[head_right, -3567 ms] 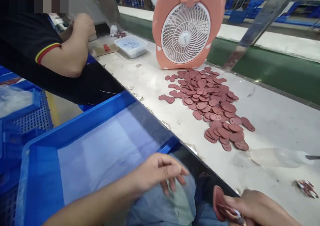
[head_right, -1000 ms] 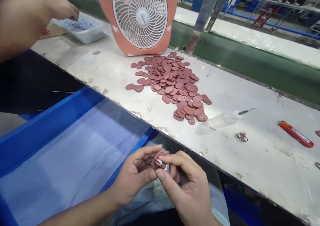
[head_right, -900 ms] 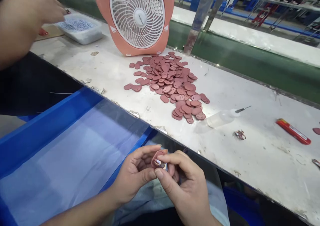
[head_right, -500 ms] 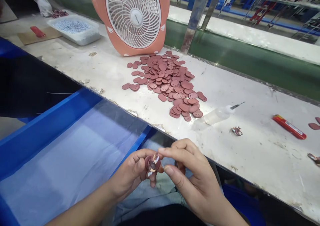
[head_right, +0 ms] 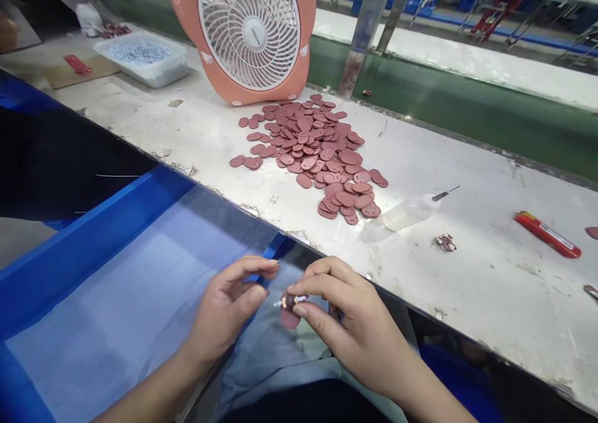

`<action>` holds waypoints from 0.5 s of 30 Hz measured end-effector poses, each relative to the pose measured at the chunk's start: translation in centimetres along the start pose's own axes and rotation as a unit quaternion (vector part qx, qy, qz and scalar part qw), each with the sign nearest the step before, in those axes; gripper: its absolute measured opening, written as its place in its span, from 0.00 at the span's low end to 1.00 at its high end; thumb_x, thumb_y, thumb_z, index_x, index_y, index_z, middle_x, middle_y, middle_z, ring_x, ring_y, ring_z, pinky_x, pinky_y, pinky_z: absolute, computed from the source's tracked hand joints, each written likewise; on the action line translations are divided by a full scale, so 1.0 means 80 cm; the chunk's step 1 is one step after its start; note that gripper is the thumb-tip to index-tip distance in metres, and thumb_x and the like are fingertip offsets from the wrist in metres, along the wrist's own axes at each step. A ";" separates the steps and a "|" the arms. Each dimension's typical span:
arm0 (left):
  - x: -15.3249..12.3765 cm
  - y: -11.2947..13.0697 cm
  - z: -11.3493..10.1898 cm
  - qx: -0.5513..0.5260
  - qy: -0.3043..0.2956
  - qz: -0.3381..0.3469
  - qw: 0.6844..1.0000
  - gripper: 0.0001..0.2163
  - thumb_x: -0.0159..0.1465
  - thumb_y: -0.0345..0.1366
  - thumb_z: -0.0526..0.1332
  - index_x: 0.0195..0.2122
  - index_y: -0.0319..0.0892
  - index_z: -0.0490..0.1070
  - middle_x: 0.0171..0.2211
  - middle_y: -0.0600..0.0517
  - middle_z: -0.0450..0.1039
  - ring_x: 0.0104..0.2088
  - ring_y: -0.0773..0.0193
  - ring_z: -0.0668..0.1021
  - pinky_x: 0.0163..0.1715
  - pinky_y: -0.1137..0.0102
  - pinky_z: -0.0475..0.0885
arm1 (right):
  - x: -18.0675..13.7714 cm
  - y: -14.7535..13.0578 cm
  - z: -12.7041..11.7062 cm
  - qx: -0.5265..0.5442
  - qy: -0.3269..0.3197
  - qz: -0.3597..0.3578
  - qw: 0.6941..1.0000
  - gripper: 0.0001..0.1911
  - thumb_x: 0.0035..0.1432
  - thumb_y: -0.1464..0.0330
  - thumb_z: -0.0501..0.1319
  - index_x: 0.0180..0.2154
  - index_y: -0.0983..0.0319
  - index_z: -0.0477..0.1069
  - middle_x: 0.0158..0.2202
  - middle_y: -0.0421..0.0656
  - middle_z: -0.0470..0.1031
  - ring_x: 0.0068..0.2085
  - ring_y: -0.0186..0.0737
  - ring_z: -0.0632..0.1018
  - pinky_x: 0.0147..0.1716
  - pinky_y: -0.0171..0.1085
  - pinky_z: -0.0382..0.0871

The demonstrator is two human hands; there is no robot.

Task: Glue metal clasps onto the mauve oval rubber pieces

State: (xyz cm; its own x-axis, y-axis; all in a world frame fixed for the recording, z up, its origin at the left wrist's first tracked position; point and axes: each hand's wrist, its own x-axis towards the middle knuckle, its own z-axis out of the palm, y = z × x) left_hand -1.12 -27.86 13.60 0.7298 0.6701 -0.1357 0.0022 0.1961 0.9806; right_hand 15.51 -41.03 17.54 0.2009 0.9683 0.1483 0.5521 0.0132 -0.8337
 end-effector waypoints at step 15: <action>0.005 0.004 -0.014 0.280 0.027 0.218 0.935 0.06 0.58 0.34 0.71 0.36 0.49 0.79 0.35 0.50 0.80 0.38 0.57 0.80 0.39 0.61 0.75 | 0.019 0.019 0.024 -0.083 -0.009 -0.020 0.996 0.07 0.69 0.71 0.58 0.46 0.54 0.71 0.41 0.42 0.70 0.42 0.35 0.77 0.39 0.34 0.73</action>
State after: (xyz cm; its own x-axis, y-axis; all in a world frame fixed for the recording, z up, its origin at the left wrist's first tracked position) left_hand -1.61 -26.72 13.72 0.7090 0.6377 0.3012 0.0819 -0.4986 0.8630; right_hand 15.09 -39.02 15.44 0.1621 0.9720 0.1699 0.6856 0.0129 -0.7279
